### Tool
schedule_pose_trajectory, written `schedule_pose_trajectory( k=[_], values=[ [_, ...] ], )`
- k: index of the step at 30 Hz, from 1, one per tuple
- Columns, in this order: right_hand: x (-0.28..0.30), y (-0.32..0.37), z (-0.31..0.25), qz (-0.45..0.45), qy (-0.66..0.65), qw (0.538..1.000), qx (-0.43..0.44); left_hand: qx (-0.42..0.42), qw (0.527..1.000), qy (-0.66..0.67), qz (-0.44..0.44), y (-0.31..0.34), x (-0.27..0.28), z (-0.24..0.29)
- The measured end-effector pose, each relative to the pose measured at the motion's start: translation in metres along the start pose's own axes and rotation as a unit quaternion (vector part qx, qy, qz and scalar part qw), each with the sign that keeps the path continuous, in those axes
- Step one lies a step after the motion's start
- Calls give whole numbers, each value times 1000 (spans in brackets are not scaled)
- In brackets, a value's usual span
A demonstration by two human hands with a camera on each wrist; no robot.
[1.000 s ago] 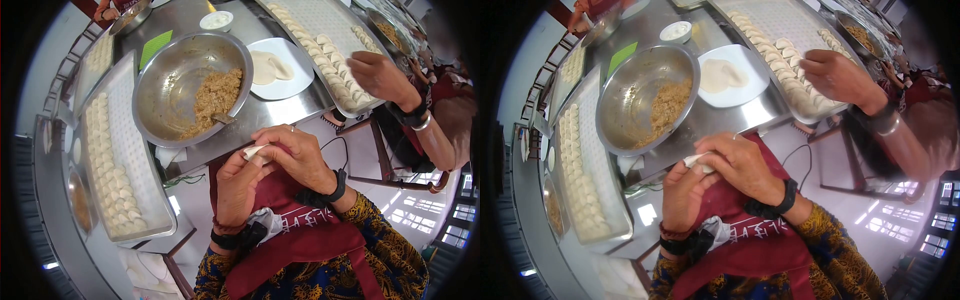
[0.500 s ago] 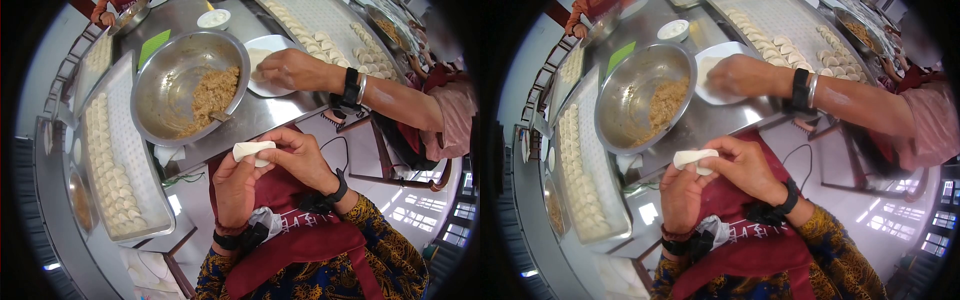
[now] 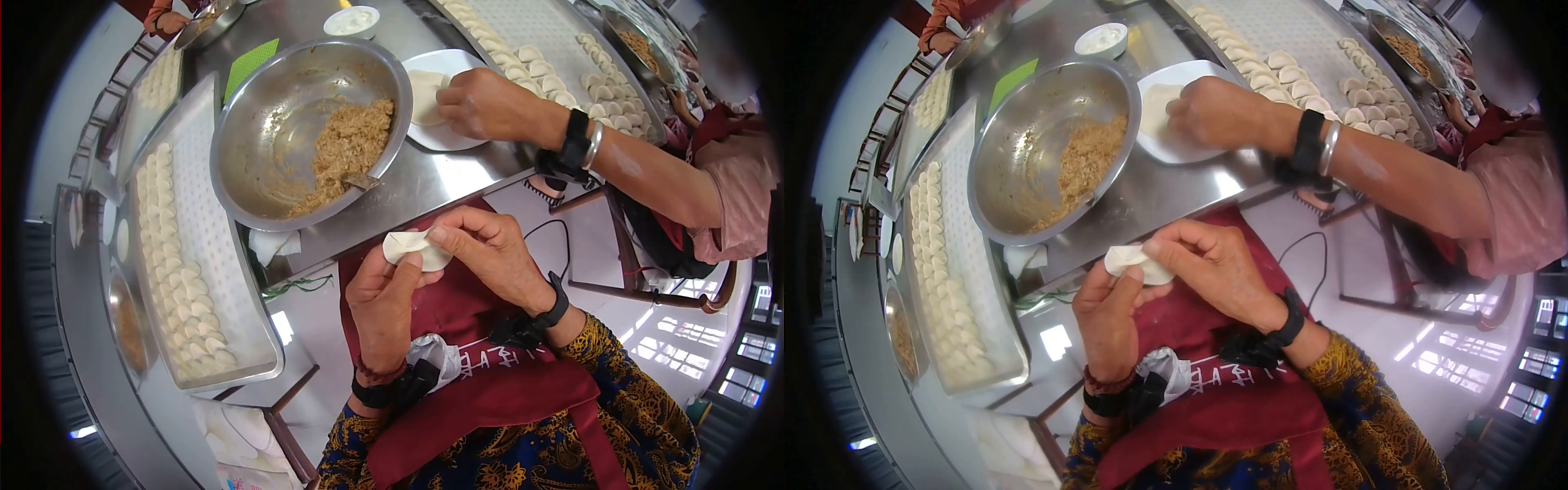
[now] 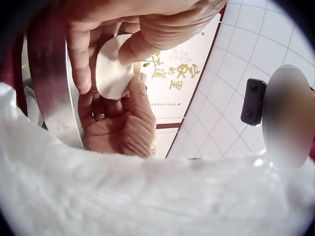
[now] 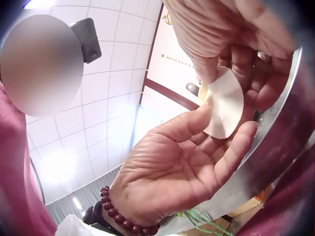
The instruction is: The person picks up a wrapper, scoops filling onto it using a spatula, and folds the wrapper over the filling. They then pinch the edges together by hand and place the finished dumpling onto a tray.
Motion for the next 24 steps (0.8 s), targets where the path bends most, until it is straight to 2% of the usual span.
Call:
schedule_pose_trajectory(
  k=[11, 17, 19, 24],
  values=[
    [-3, 1, 1, -12, 8, 1000, -27, -26, 999, 29, 22, -1, 5, 2],
    [-8, 1, 2, -36, 7, 999, -9, -22, 998, 54, 37, -2, 12, -1],
    [-6, 1, 2, -45, 67, 996, -31, -24, 998, 45, 33, -3, 12, -1],
    [-4, 1, 6, -36, 74, 996, -27, -14, 999, 16, 50, -2, 13, -1]
  ],
)
Point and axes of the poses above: each hand's wrist, its own y-axis away from the middle knuckle, its own x-axis out of the back of the hand, z = x × y, the point moved 7 cm from there along -y, towards the middle knuckle, and after that the axes turned 2 degrees about y, right-handed, at the moved point
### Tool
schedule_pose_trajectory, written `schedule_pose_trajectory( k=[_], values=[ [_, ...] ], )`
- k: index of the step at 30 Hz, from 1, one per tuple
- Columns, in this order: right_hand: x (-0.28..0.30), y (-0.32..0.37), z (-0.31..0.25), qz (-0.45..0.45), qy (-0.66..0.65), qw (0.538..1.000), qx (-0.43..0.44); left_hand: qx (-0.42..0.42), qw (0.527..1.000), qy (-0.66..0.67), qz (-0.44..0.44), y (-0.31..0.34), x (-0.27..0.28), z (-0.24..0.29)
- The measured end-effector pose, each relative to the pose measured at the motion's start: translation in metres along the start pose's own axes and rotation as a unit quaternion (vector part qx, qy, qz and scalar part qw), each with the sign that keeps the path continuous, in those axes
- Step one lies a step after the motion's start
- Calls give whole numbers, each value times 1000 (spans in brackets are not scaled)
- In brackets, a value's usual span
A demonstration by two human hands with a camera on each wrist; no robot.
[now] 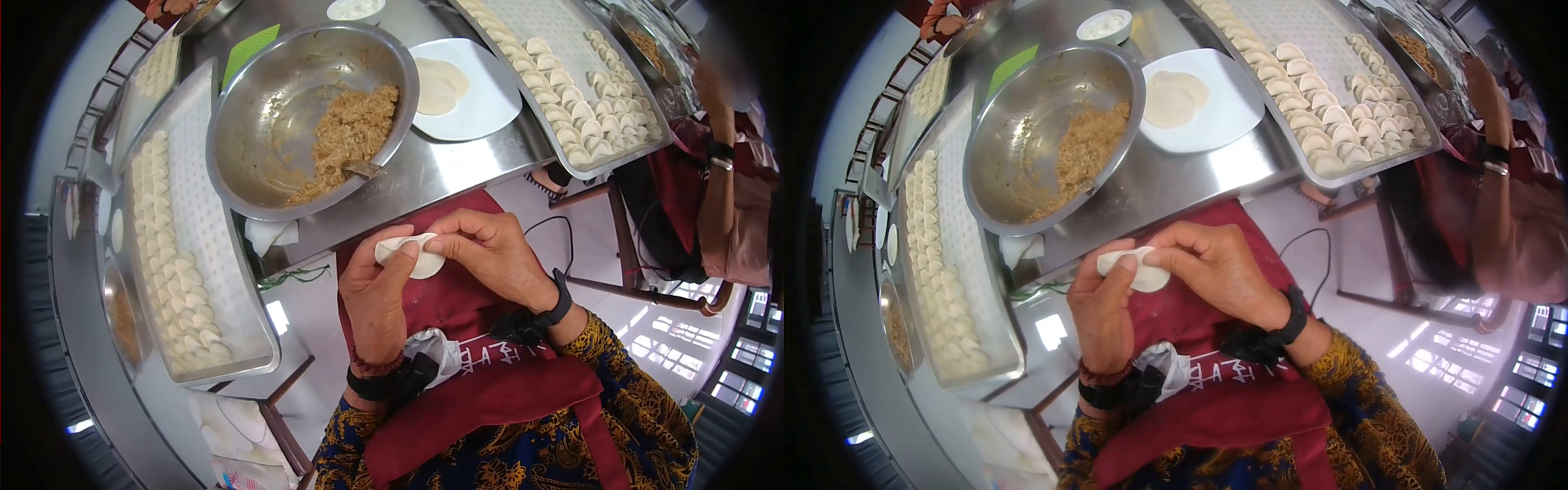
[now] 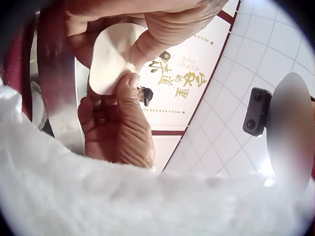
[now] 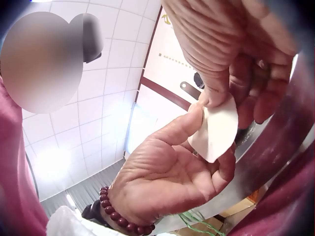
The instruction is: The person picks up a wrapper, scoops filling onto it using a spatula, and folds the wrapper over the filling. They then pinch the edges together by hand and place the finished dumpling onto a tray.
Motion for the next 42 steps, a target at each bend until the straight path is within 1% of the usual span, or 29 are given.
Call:
schedule_pose_trajectory(
  k=[2, 4, 5, 7, 9, 11, 14, 15, 17, 18, 19, 21, 23, 25, 29, 31, 33, 35, 36, 37, 38, 39, 41, 42],
  values=[
    [1, 0, -1, -1, 5, 1000, 6, -14, 1000, 13, -6, -2, 4, -2],
    [-1, -1, 4, -16, -13, 999, -33, -13, 1000, 21, -7, -3, 7, -5],
    [-4, -1, 5, -17, -13, 999, -33, -12, 1000, 28, -9, -3, 8, -6],
    [-8, -2, 5, 1, -99, 995, -21, -4, 1000, 20, -12, -2, 6, -5],
    [-8, -2, 6, 4, -74, 997, -19, 4, 1000, 11, -16, -2, 2, -5],
    [-6, -4, 9, 6, -48, 999, -17, 0, 1000, -22, 13, -2, 1, -4],
    [-3, -6, 12, 13, -37, 999, -11, 16, 1000, 7, -4, -3, 1, -6],
    [-2, -6, 13, 11, -53, 998, -22, 17, 1000, 7, -4, -3, 3, -7],
    [-2, -6, 14, 9, -70, 997, -33, 28, 998, -51, -9, -4, 6, -10],
    [-3, -6, 15, 0, -80, 996, -49, 28, 998, -51, -9, -4, 7, -11],
    [-5, -6, 17, -8, -90, 994, -65, 14, 997, -76, -16, -5, 6, -9],
    [-5, -7, 21, 1, -73, 996, -53, 1, 995, -101, -23, -6, 8, -8],
    [-4, -8, 21, 10, -56, 998, -40, 26, 987, -155, -30, -6, 10, -13],
    [-1, -8, 17, 25, -21, 999, -19, 33, 988, -148, -28, -6, 9, -10],
    [1, -8, 18, 30, -39, 999, -22, 55, 992, -112, -19, -4, 4, -6],
    [-4, -8, 20, 5, -68, 996, -64, 56, 989, -131, -26, -5, 8, -10],
    [-6, -9, 23, 4, -67, 997, -49, 57, 986, -150, -33, -4, 8, -12],
    [-8, -9, 21, 2, -66, 997, -33, 53, 989, -134, -38, -3, 6, -11],
    [-4, -9, 18, 30, -51, 998, -22, 52, 989, -133, -38, -5, 9, -12],
    [0, -9, 14, 58, -36, 998, -11, 97, 994, -25, -46, -8, 15, -20],
    [0, -9, 9, 56, -35, 998, -10, 139, 985, 84, -54, -9, 16, -27],
    [-1, -9, 2, 62, -37, 997, -3, 137, 985, 85, -52, -11, 16, -28],
    [-5, -10, -1, 65, -39, 997, 5, 203, 942, 242, -113, -11, -1, -35],
    [-8, -11, -3, 62, -21, 998, 22, 202, 942, 242, -112, -11, -1, -35]
  ],
)
Point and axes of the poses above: each hand's wrist, its own y-axis away from the middle knuckle, its own x-axis out of the back of the hand, z = x × y, the point moved 7 cm from there along -y, towards the middle knuckle, and after that the axes turned 2 degrees about y, right-handed, at the moved point
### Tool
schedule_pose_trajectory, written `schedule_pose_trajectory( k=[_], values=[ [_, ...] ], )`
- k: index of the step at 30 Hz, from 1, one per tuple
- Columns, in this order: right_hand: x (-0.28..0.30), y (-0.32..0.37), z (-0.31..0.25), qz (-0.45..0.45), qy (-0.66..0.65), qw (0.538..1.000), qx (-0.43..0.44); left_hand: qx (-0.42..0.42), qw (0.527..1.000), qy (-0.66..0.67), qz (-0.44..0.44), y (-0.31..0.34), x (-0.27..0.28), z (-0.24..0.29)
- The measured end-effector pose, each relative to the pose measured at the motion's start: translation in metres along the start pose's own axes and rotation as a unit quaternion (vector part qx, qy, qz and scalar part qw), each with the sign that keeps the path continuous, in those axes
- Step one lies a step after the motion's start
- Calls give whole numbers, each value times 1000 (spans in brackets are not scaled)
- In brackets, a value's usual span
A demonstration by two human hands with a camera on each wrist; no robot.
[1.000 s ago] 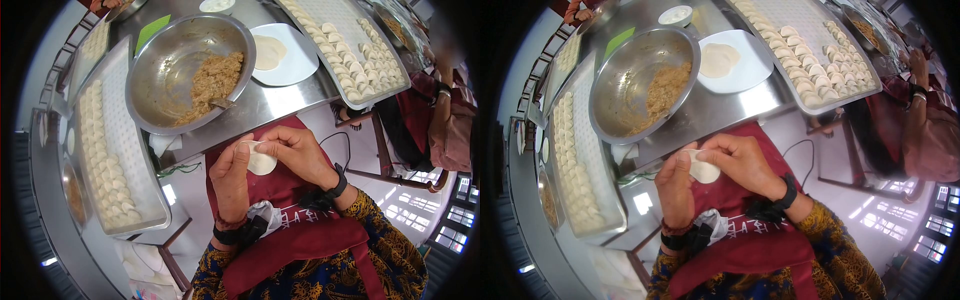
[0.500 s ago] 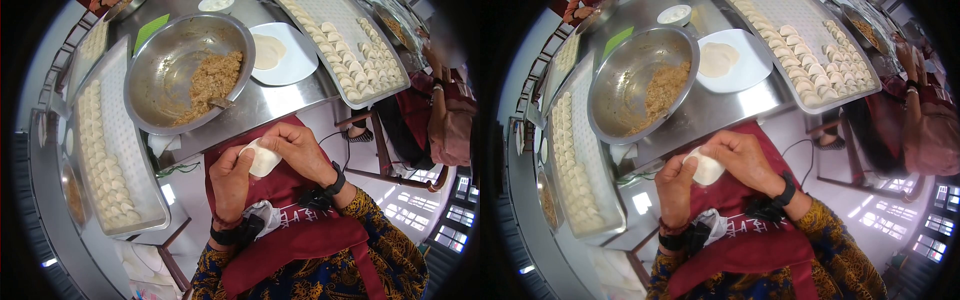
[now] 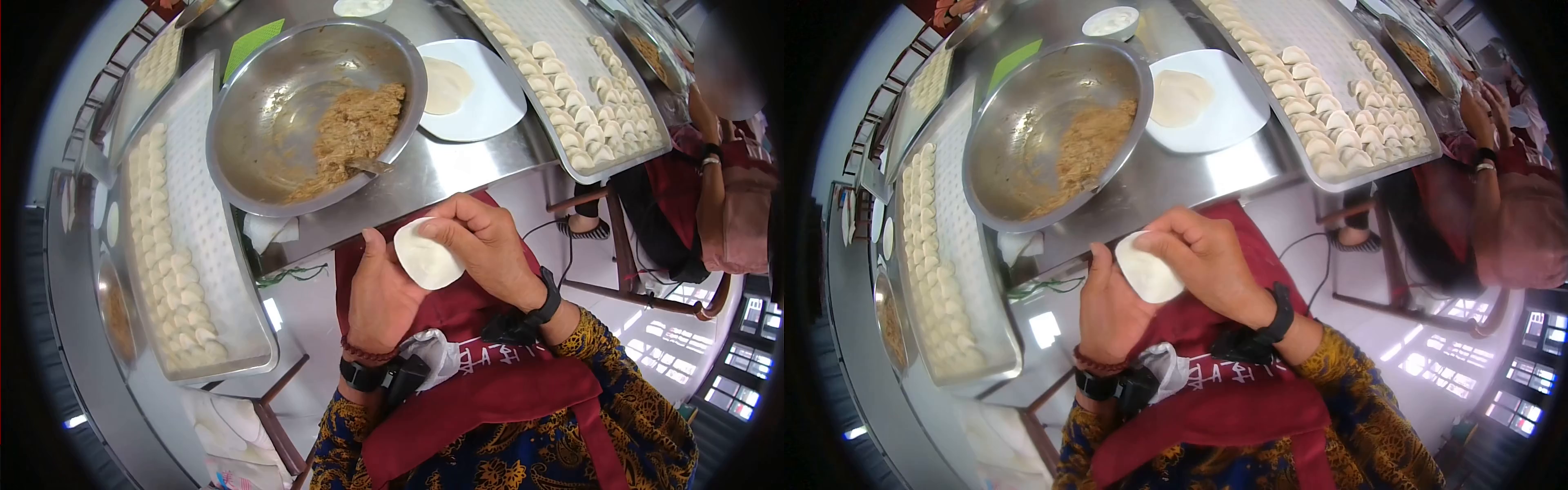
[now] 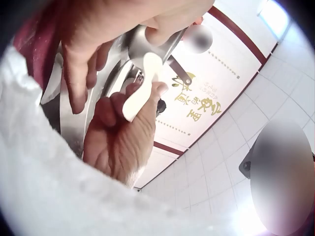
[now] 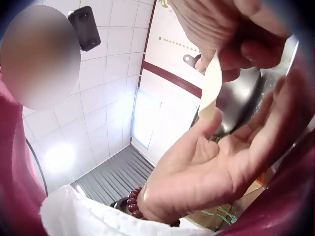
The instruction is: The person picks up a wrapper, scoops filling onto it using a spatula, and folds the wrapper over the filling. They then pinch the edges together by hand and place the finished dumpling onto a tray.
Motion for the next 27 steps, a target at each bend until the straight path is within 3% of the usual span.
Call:
schedule_pose_trajectory(
  k=[1, 2, 3, 4, 5, 8, 11, 17, 19, 23, 25, 27],
  values=[
    [-4, -1, -1, -4, 17, 1000, 17, -25, 985, -171, -18, 1, -3, 2],
    [-7, -1, 0, -5, 17, 1000, 17, -48, 940, -336, -36, 2, -8, 4],
    [-10, -2, 0, -2, 31, 999, 28, -48, 940, -335, -36, 2, -8, 4],
    [-11, -3, -2, 2, 44, 998, 39, -14, 993, -92, -66, 2, -12, 0],
    [-12, -3, -2, 1, 45, 998, 39, 22, 983, 158, -91, 3, -16, -2],
    [-16, -6, -4, 11, 107, 992, 66, -1, 997, 44, -67, 3, -6, -2],
    [-16, -8, -4, 57, 175, 975, 123, -50, 998, 23, -27, 8, -4, 12],
    [-19, -9, -8, 60, 276, 944, 169, -18, 1000, 18, -18, 14, -1, 15],
    [-21, -8, -17, 61, 357, 910, 203, -19, 1000, 21, -6, 16, 0, 16],
    [-6, -15, -32, 65, 312, 920, 230, -40, 998, 38, -9, 21, 5, 28],
    [1, -10, -64, 135, 395, 842, 341, -64, 997, 42, 19, 25, 6, 34],
    [2, -21, -66, 123, 409, 851, 304, -89, 995, 17, 40, 28, 10, 42]
  ],
)
Point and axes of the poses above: each hand's wrist, its own y-axis away from the middle knuckle, its own x-axis out of the back of the hand, z = x × y, the point moved 7 cm from there along -y, towards the middle knuckle, and after that the axes turned 2 degrees about y, right-handed, at the moved point
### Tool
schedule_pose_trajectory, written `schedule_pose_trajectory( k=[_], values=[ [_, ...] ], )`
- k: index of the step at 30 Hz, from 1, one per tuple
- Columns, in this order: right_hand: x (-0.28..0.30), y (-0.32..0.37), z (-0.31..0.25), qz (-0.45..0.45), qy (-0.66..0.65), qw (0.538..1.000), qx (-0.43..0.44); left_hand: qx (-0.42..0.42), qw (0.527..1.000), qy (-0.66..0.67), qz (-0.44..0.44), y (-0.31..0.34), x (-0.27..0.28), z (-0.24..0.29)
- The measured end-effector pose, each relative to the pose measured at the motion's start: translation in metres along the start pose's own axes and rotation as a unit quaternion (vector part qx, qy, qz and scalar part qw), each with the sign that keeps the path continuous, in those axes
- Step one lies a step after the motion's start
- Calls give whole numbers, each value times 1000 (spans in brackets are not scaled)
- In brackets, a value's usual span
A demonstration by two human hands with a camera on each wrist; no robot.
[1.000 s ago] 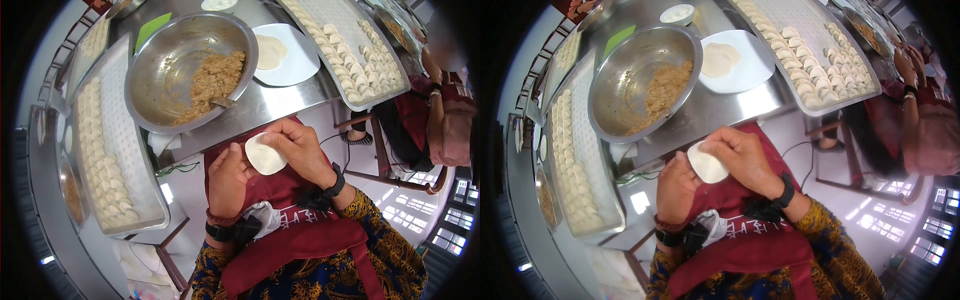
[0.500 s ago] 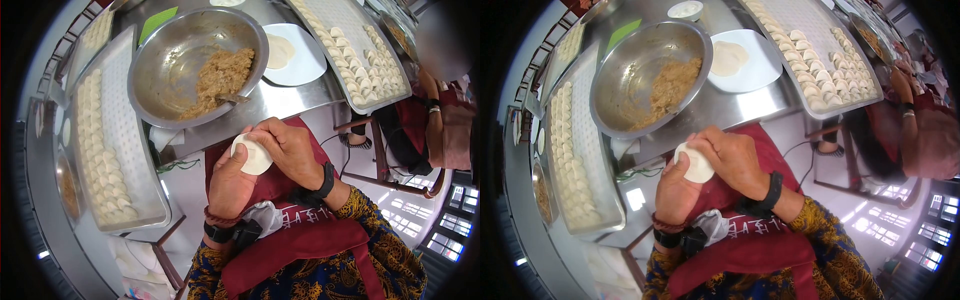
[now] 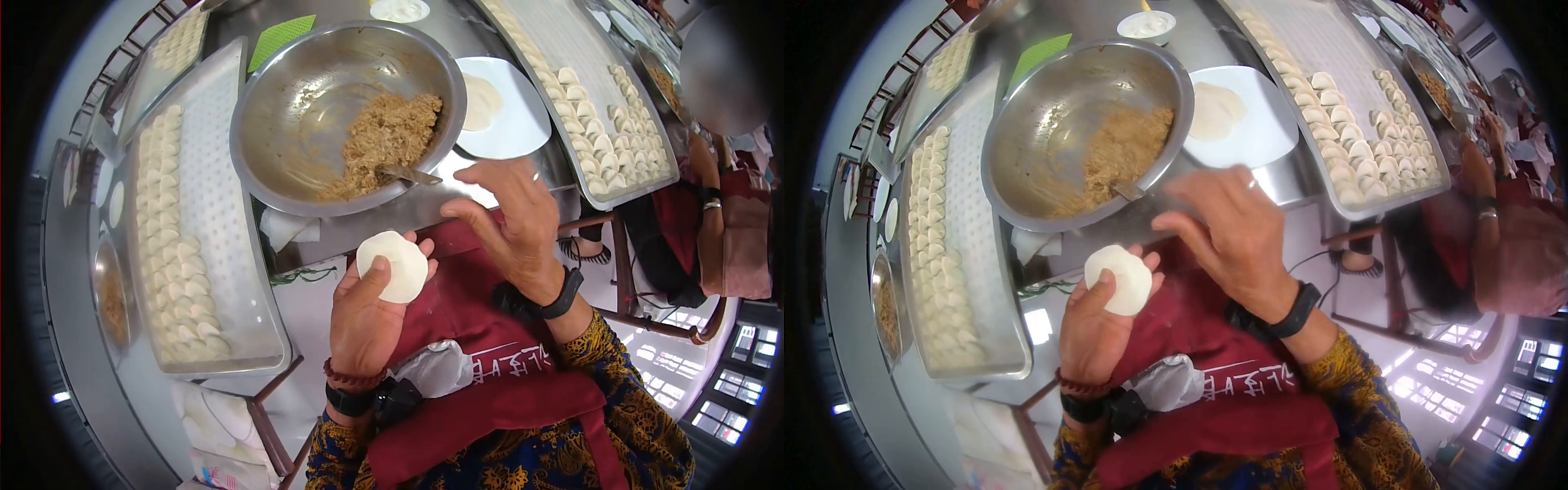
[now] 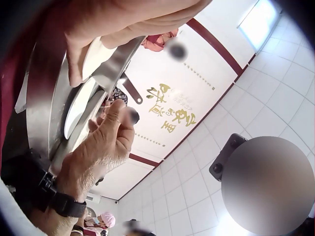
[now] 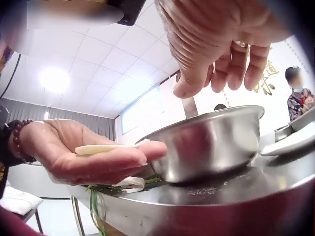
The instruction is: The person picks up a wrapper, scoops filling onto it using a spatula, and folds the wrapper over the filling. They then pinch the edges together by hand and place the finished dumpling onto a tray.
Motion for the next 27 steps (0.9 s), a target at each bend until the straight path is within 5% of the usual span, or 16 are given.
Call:
schedule_pose_trajectory(
  k=[2, 12, 15, 22, 27],
  values=[
    [1, -18, -15, 51, -26, 993, 105, -3, 1000, 11, -1, 0, 0, 4],
    [-25, -48, -23, -69, -23, 983, 170, -9, 999, 24, 23, 2, 5, 18],
    [-14, -57, -25, -46, -49, 978, 200, -20, 999, 22, 35, -1, 8, 22],
    [-14, -77, -1, -50, -144, 986, 70, -39, 997, 39, 55, -7, 16, 30],
    [-33, -73, 4, -70, -130, 984, 103, -44, 994, 67, 77, -10, 14, 38]
  ],
)
Point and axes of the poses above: each hand's wrist, its own y-axis away from the middle knuckle, its own x-axis out of the back of the hand, z = x × y, the point moved 7 cm from there along -y, towards the middle knuckle, and after that the axes turned 2 degrees about y, right-handed, at the moved point
